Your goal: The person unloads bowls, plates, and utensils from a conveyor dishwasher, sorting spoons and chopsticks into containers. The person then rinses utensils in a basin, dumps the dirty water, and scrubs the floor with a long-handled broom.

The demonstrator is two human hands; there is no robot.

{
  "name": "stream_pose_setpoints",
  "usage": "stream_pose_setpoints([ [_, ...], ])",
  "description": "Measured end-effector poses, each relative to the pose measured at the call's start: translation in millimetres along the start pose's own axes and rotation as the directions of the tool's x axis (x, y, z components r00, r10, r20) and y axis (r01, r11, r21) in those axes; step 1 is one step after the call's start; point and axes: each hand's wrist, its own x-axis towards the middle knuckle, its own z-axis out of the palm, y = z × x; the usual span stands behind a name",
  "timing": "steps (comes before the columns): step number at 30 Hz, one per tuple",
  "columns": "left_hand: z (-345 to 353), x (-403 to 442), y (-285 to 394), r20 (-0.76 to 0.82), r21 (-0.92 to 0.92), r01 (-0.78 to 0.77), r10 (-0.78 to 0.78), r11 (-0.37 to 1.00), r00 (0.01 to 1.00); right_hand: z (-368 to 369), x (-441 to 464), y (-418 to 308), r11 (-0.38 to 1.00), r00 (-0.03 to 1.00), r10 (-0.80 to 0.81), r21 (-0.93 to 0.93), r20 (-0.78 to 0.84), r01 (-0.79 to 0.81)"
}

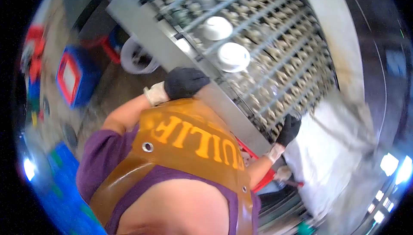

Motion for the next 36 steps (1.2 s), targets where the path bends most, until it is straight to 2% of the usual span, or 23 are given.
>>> stream_pose_setpoints([
  [1, 1, 0, 5, 0.024, 0.01, 0.036, -0.036, 0.999, 0.999, 16, 0, -16, 0.999, 0.998, 0.034, 0.032, -0.045, -0.033],
  [3, 7, -3, 7, -0.02, 0.059, 0.022, -0.021, 0.998, 1.0, 51, 9, 6, 0.958, 0.916, -0.274, -0.164, -0.294, 0.234],
  [4, 9, -3, 10, 0.014, 0.103, 0.047, -0.048, 0.994, 0.999, 60, 9, 11, 0.974, 0.957, -0.223, -0.077, -0.186, 0.212],
  [5, 8, -3, 14, 0.044, 0.146, 0.055, -0.062, 0.988, 0.997, 70, 11, 14, 0.939, 0.958, -0.211, -0.312, -0.193, 0.143],
  [8, 17, -3, 18, 0.059, 0.182, 0.054, -0.065, 0.982, 0.996, 69, 19, 23, 0.947, 0.957, -0.261, -0.224, -0.126, 0.229],
  [11, 21, 0, 19, -0.014, 0.097, 0.039, -0.038, 0.995, 0.999, 61, 7, 10, 0.988, 0.976, -0.134, -0.099, -0.174, 0.118],
  [14, 27, -1, 21, -0.099, 0.035, -0.005, 0.009, 0.999, 0.995, 52, -9, 11, 0.85, 0.953, -0.284, -0.487, -0.105, 0.2],
  [15, 3, 10, 31, -0.145, 0.023, -0.06, 0.062, 0.998, 0.987, 56, -16, 13, 0.882, 0.968, -0.196, -0.46, -0.16, 0.103],
  [16, 17, 8, 31, -0.06, -0.016, -0.013, 0.012, 1.0, 0.998, 55, -30, 15, 0.917, 0.961, -0.225, -0.368, -0.159, 0.154],
  [17, 11, 16, 37, -0.038, -0.015, 0.026, -0.026, 1.0, 0.999, 63, -53, 3, 0.871, 0.865, -0.42, -0.389, -0.274, 0.3],
  [18, 17, 24, 41, -0.07, -0.185, -0.018, 0.005, 0.983, 0.998, 65, -57, 29, 0.931, 0.888, -0.362, -0.164, -0.283, 0.328],
  [19, 18, 37, 51, -0.015, -0.135, 0.006, -0.008, 0.991, 1.0, 56, -73, 8, 0.879, 0.868, -0.416, -0.365, -0.27, 0.308],
  [20, 19, 46, 58, 0.045, -0.071, 0.038, -0.035, 0.997, 0.998, 47, -83, -19, 0.878, 0.893, -0.373, -0.408, -0.251, 0.252],
  [22, 40, 53, 68, -0.114, 0.059, -0.038, 0.044, 0.998, 0.992, 44, -99, -6, 0.813, 0.833, -0.466, -0.516, -0.299, 0.269],
  [23, 47, 54, 71, -0.065, 0.111, 0.02, -0.013, 0.994, 0.998, 38, -103, -10, 0.831, 0.904, -0.343, -0.531, -0.256, 0.165],
  [25, 43, 58, 63, -0.158, 0.03, -0.078, 0.082, 0.997, 0.984, 42, -113, -11, 0.819, 0.811, -0.44, -0.543, -0.384, 0.187],
  [29, 53, 52, 45, -0.073, 0.042, -0.237, 0.239, 0.971, 0.968, 24, -161, 13, 0.887, 0.748, -0.254, -0.456, -0.612, -0.071],
  [30, 53, 53, 46, -0.082, 0.068, -0.303, 0.308, 0.95, 0.948, 23, -178, 34, 0.875, 0.677, -0.293, -0.475, -0.675, -0.094],
  [32, 58, 50, 40, -0.067, 0.086, -0.319, 0.325, 0.944, 0.943, 10, -211, 54, 0.903, 0.6, -0.012, -0.266, -0.8, -0.338],
  [33, 67, 46, 32, -0.06, 0.075, -0.341, 0.346, 0.937, 0.936, 17, -229, 96, 0.861, 0.495, -0.012, -0.261, -0.869, -0.437],
  [34, 77, 43, 24, -0.125, -0.042, -0.25, 0.244, 0.967, 0.962, 20, -254, 119, 0.856, 0.406, 0.223, -0.02, -0.886, -0.516],
  [35, 82, 43, 21, -0.171, -0.16, -0.157, 0.129, 0.974, 0.977, 34, -283, 159, 0.755, 0.276, 0.3, 0.051, -0.913, -0.654],
  [36, 74, 52, 46, -0.183, -0.164, -0.232, 0.201, 0.959, 0.962, 38, -309, 183, 0.504, 0.179, 0.51, 0.124, -0.841, -0.855],
])
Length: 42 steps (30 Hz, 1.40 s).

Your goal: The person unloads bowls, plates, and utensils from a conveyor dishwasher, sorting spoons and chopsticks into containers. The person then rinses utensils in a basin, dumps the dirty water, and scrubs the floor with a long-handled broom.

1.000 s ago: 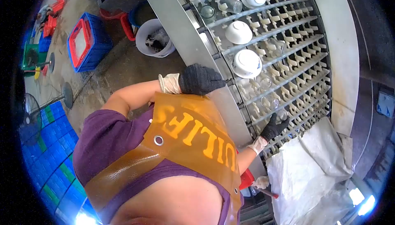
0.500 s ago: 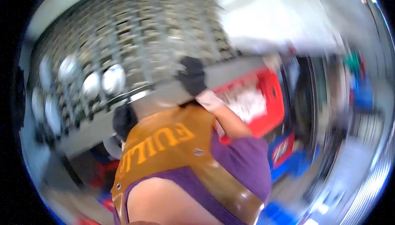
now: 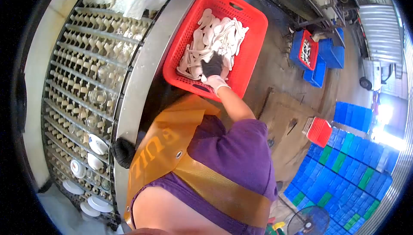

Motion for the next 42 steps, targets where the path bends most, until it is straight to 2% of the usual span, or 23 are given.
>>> stream_pose_setpoints([
  [1, 2, 6, 4, 0.004, -0.006, -0.013, 0.013, 1.0, 1.0, -5, 3, 19, 0.973, 0.975, 0.175, -0.177, 0.141, -0.149],
  [3, 5, 16, 8, 0.232, -0.058, 0.042, -0.028, 0.997, 0.972, -18, 2, 37, 0.935, 0.931, 0.291, -0.27, 0.218, -0.229],
  [5, 12, 23, 11, 0.277, 0.007, -0.014, 0.011, 1.0, 0.961, -15, 7, 33, 0.879, 0.877, 0.373, -0.419, 0.303, -0.229],
  [7, 19, 28, 15, 0.359, 0.149, -0.1, 0.041, 0.984, 0.933, -7, 12, 31, 0.839, 0.91, 0.13, -0.532, 0.394, 0.111],
  [8, 17, 35, 38, 0.365, 0.177, -0.037, -0.031, 0.984, 0.931, 11, 13, 35, 0.778, 0.928, 0.052, -0.597, 0.369, 0.193],
  [9, 26, 19, 5, 0.299, 0.228, -0.149, 0.077, 0.962, 0.951, 15, 5, 45, 0.988, 0.976, 0.009, -0.154, 0.217, 0.026],
  [10, 32, 16, -2, 0.232, 0.115, -0.191, 0.16, 0.975, 0.96, 17, 30, 26, 0.914, 0.919, 0.163, -0.405, 0.359, -0.005],
  [11, 28, 27, 22, 0.309, 0.188, -0.139, 0.076, 0.972, 0.948, 51, 44, 40, 0.869, 0.91, 0.175, -0.493, 0.375, 0.036],
  [12, 34, 23, 16, 0.222, 0.161, -0.179, 0.141, 0.971, 0.965, 8, 50, 2, 0.774, 0.833, 0.234, -0.615, 0.502, 0.153],
  [13, 39, 9, -11, 0.242, 0.155, -0.117, 0.077, 0.981, 0.967, 6, 57, -5, 0.887, 0.82, 0.37, -0.429, 0.437, -0.172],
  [14, 35, 30, 28, 0.137, 0.1, -0.258, 0.244, 0.961, 0.96, 29, 70, 13, 0.903, 0.865, 0.27, -0.424, 0.423, -0.075],
  [15, 36, 28, 24, 0.268, 0.253, -0.16, 0.09, 0.954, 0.959, 54, 84, 28, 0.882, 0.862, 0.247, -0.471, 0.442, -0.011],
  [17, 47, 27, 9, 0.012, 0.215, -0.482, 0.491, 0.85, 0.871, 27, 98, 17, 0.931, 0.846, 0.224, -0.362, 0.484, -0.039],
  [21, 38, 12, 3, 0.161, 0.051, -0.255, 0.244, 0.966, 0.956, 6, 117, 4, 0.925, 0.806, 0.239, -0.379, 0.542, -0.02],
  [22, 46, 0, -14, 0.133, 0.073, -0.225, 0.214, 0.972, 0.968, 48, 123, 30, 0.907, 0.886, 0.195, -0.421, 0.422, 0.001],
  [23, 53, -12, -31, 0.105, 0.093, -0.193, 0.183, 0.977, 0.977, 22, 135, 24, 0.95, 0.723, 0.118, -0.289, 0.681, 0.118],
  [25, 54, 6, -5, 0.098, 0.122, -0.198, 0.187, 0.973, 0.977, 14, 132, 15, 0.967, 0.802, -0.117, -0.116, 0.586, 0.227],
  [27, 51, 20, 20, 0.097, 0.152, -0.202, 0.189, 0.968, 0.977, 7, 117, -10, 0.944, 0.936, -0.3, 0.2, 0.185, 0.263],
  [29, 52, 27, 29, 0.095, 0.172, -0.192, 0.177, 0.966, 0.98, -14, 111, -50, 0.866, 0.902, -0.419, 0.253, -0.107, 0.432],
  [31, 52, 28, 32, 0.093, 0.184, -0.182, 0.168, 0.966, 0.981, -27, 113, -88, 0.788, 0.883, -0.446, 0.404, -0.147, 0.465],
  [37, 47, 29, 29, 0.097, 0.212, -0.13, 0.112, 0.969, 0.989, -39, 107, -174, 0.602, 0.772, -0.592, 0.51, -0.23, 0.614],
  [40, 37, 24, 19, 0.09, 0.229, -0.075, 0.056, 0.971, 0.994, -25, 97, -189, 0.568, 0.685, -0.705, 0.435, -0.181, 0.699],
  [42, 27, 22, 18, 0.043, 0.223, 0.004, -0.013, 0.975, 0.999, -13, 87, -198, 0.627, 0.627, -0.778, 0.101, 0.034, 0.773],
])
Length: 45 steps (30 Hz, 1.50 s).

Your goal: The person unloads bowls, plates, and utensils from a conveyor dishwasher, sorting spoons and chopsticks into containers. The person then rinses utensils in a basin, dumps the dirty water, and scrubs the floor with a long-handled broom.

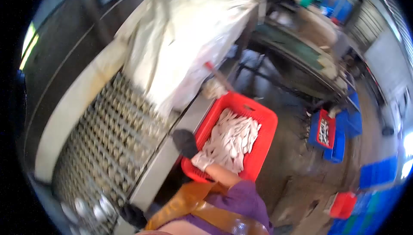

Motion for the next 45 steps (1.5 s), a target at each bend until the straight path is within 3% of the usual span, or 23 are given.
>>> stream_pose_setpoints([
  [1, -7, -6, -7, 0.053, 0.104, 0.04, -0.046, 0.994, 0.998, 7, 0, -5, 0.999, 0.998, 0.043, -0.028, 0.052, -0.041],
  [2, -12, -8, -14, 0.12, 0.181, 0.062, -0.085, 0.981, 0.989, 5, -1, -10, 0.988, 0.998, -0.054, -0.147, -0.03, 0.049],
  [3, -13, -14, -22, 0.064, 0.249, 0.048, -0.066, 0.967, 0.996, 4, -4, -13, 0.964, 0.98, -0.171, -0.225, -0.099, 0.145],
  [4, -24, -2, -1, 0.104, 0.222, 0.138, -0.164, 0.965, 0.981, -3, -3, -18, 0.968, 0.992, -0.126, -0.215, 0.018, 0.127],
  [5, -25, -2, -2, 0.066, 0.233, 0.143, -0.163, 0.962, 0.985, -11, 1, -22, 0.966, 0.935, -0.216, 0.075, -0.282, 0.246],
  [6, -27, -3, 1, 0.047, 0.235, 0.139, -0.155, 0.962, 0.987, -6, 3, -19, 0.982, 0.98, -0.159, 0.084, -0.118, 0.169],
  [9, -28, 3, 10, -0.008, 0.254, 0.15, -0.153, 0.956, 0.988, -9, 11, -22, 0.937, 0.948, -0.24, 0.206, -0.209, 0.283],
  [15, -22, 1, 10, -0.05, 0.227, 0.179, -0.172, 0.957, 0.984, 3, 37, -39, 0.891, 0.938, -0.305, 0.3, -0.163, 0.342],
  [19, -20, 8, 18, -0.044, 0.233, 0.172, -0.166, 0.957, 0.985, 28, 59, -28, 0.914, 0.966, -0.257, 0.32, -0.018, 0.249],
  [23, -16, 12, 25, -0.062, 0.227, 0.203, -0.194, 0.953, 0.979, 37, 81, -14, 0.932, 0.96, -0.227, 0.249, -0.164, 0.263],
  [28, -12, 15, 28, -0.057, 0.21, 0.207, -0.2, 0.955, 0.978, 34, 82, -10, 0.933, 0.959, -0.283, 0.232, 0.005, 0.274],
  [38, 6, 17, 38, -0.05, 0.25, 0.268, -0.264, 0.93, 0.963, 38, 88, 0, 0.917, 0.963, -0.268, 0.309, 0.011, 0.252],
  [41, 11, 22, 44, -0.049, 0.257, 0.296, -0.293, 0.92, 0.955, 45, 102, -23, 0.841, 0.945, -0.328, 0.454, -0.004, 0.294],
  [43, 12, 24, 47, -0.04, 0.272, 0.315, -0.317, 0.909, 0.948, 58, 125, -46, 0.745, 0.89, -0.455, 0.544, -0.009, 0.387],
  [45, 16, 24, 48, -0.025, 0.294, 0.31, -0.317, 0.904, 0.948, 82, 158, -70, 0.742, 0.832, -0.554, 0.434, -0.03, 0.51],
])
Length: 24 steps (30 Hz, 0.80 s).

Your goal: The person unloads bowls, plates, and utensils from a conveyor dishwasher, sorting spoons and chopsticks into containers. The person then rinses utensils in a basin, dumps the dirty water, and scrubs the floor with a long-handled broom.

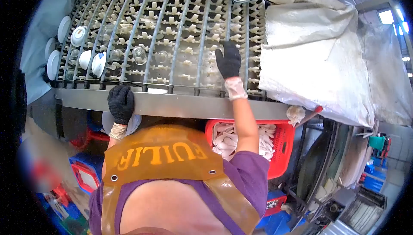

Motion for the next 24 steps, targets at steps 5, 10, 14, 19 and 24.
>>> stream_pose_setpoints([
  [5, 4, 1, 5, -0.008, 0.0, 0.016, -0.016, 1.0, 1.0, 69, 123, 62, 0.945, 0.967, -0.254, -0.218, -0.026, 0.242],
  [10, 3, 1, 15, 0.025, -0.005, 0.076, -0.076, 0.997, 0.997, 94, 224, 128, 0.854, 0.987, -0.16, -0.497, 0.032, 0.154],
  [14, -2, 4, 21, 0.027, 0.023, 0.05, -0.051, 0.998, 0.998, 89, 249, 137, 0.998, 0.996, 0.055, 0.045, -0.072, -0.052],
  [19, 2, 6, 29, 0.018, 0.046, 0.044, -0.044, 0.998, 0.999, 72, 263, 140, 0.88, 0.952, 0.275, -0.434, 0.135, -0.193],
  [24, 6, 3, 32, 0.028, 0.027, 0.026, -0.027, 0.999, 0.999, 63, 258, 101, 0.671, 0.897, 0.319, 0.596, 0.306, -0.442],
])
